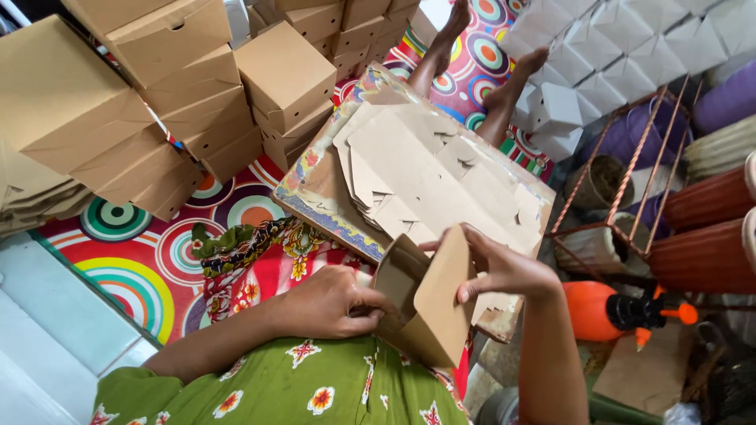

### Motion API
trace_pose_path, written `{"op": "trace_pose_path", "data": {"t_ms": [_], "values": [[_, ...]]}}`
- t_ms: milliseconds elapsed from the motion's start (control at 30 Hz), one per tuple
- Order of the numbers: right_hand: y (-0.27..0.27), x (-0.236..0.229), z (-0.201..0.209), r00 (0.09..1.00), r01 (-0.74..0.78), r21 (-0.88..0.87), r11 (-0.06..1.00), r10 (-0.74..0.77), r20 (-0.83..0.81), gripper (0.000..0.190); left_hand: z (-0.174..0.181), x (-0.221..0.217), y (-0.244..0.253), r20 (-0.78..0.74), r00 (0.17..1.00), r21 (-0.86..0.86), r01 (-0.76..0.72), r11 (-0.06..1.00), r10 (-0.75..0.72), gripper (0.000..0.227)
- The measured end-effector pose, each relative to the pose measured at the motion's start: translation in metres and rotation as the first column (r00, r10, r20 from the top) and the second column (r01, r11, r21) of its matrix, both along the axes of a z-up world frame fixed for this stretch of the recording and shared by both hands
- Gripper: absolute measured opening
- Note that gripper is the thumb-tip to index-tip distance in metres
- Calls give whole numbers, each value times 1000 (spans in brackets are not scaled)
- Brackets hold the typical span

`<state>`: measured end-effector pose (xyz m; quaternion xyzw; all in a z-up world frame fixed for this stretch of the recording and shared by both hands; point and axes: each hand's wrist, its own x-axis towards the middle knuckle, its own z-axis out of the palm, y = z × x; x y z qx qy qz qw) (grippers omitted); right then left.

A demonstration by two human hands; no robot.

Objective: Folding and assembling a cardboard box from a flat template

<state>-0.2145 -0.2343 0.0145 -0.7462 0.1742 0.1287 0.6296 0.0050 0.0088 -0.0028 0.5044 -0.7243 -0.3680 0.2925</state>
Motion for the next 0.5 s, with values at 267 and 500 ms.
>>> {"op": "trace_pose_path", "data": {"t_ms": [267,500], "values": [[10,-30,-21,969,-9,112,994,-19,245,88,-20,-6,-4,-35,999,-197,-37,980,30,21],[24,-14,-23,988,-67,-13,998,69,140,94,-16,-2,-2,-31,999,-181,-13,983,8,23]]}}
